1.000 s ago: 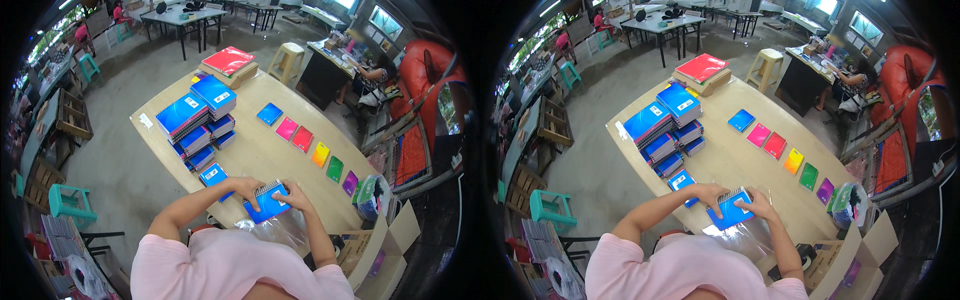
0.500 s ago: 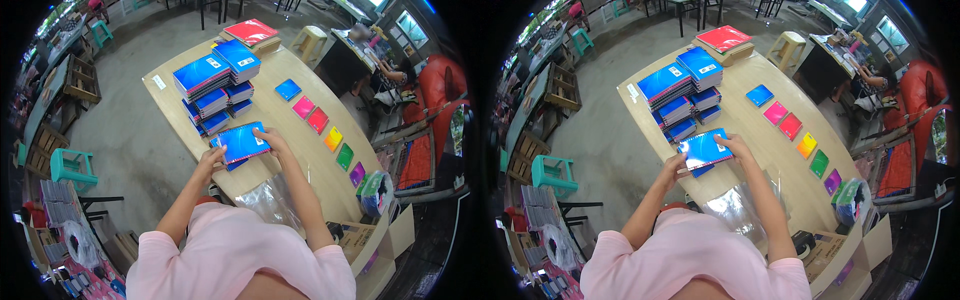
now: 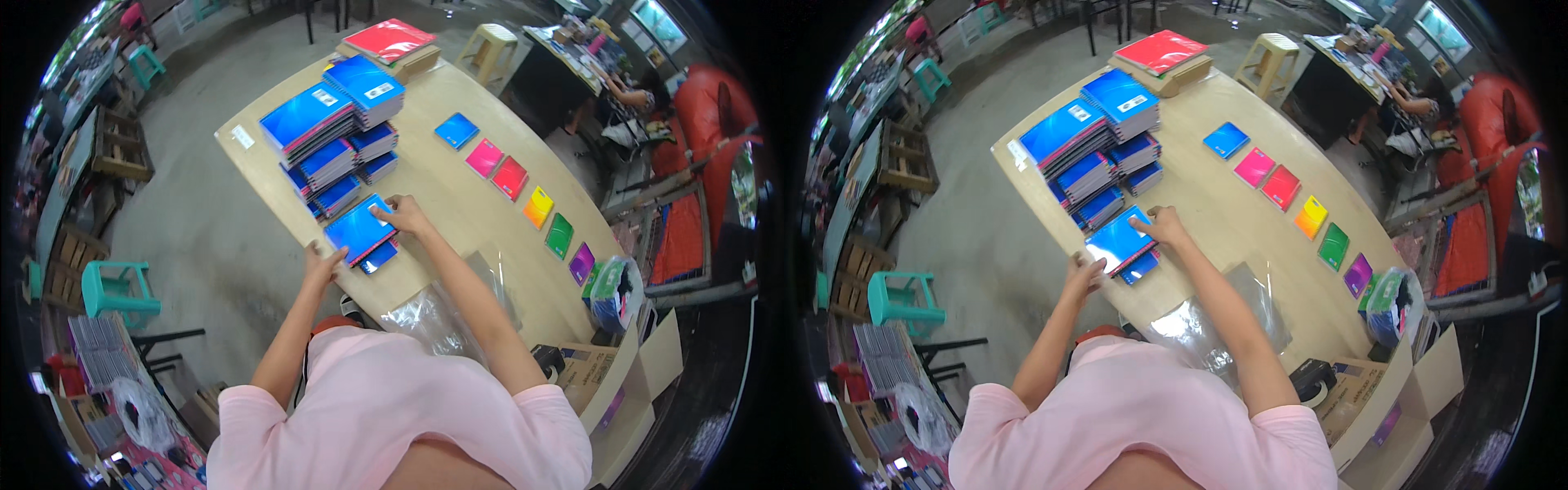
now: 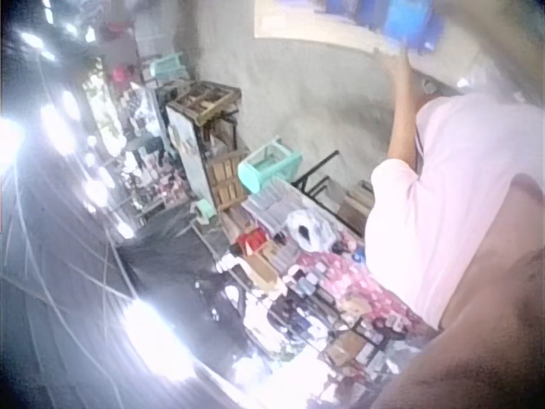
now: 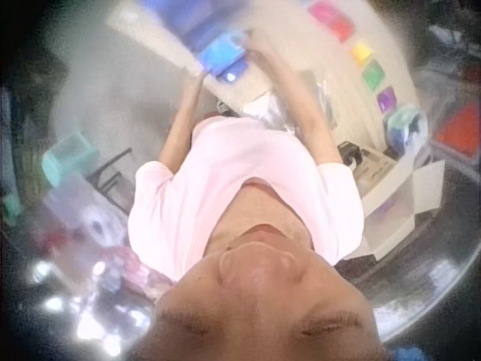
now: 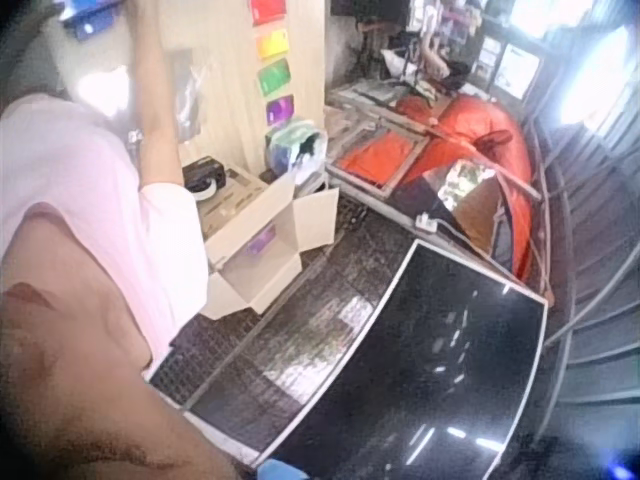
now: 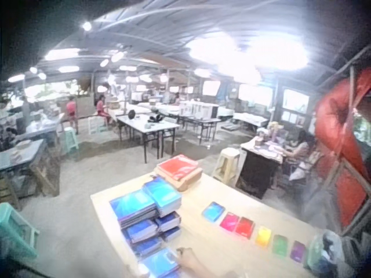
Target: The person picks up notebooks of various colors from an array on a table and stacks them together. They سپس select a stack of blue notebooks, place it into a plastic bag, and repeat this with another stack of notebooks.
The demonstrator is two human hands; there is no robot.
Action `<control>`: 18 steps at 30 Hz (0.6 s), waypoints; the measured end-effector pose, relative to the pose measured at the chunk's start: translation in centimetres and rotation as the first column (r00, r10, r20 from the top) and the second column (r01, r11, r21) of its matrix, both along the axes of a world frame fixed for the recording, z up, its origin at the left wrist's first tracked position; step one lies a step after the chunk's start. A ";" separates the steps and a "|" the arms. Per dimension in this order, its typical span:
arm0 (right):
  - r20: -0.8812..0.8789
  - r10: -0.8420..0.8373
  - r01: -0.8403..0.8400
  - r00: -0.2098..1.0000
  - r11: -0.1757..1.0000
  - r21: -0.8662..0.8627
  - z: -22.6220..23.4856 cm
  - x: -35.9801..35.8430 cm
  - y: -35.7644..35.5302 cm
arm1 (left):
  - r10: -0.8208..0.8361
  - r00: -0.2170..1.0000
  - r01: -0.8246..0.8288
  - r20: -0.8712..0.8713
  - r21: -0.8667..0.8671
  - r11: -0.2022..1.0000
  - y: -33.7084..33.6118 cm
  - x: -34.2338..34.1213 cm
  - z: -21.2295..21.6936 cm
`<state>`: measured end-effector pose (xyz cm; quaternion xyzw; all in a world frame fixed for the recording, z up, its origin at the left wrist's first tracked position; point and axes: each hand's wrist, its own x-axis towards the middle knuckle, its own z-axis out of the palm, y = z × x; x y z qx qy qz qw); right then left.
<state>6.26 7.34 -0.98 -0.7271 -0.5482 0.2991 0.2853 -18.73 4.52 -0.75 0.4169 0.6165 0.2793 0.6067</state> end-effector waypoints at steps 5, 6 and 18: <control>-0.362 -0.304 0.328 0.881 0.945 0.006 0.1 5.7 -4.7 | 0.069 0.973 0.173 -0.222 0.889 0.424 -3.1 3.9 10.4; -0.408 -0.337 0.339 0.848 0.938 -0.071 2.3 5.8 -5.6 | -0.062 0.972 0.231 -0.225 0.890 0.392 -2.8 5.2 11.8; -0.486 -0.524 0.569 0.700 0.820 -0.064 1.3 17.1 -6.0 | -0.325 0.600 0.798 -0.731 0.518 0.307 17.9 35.4 -0.3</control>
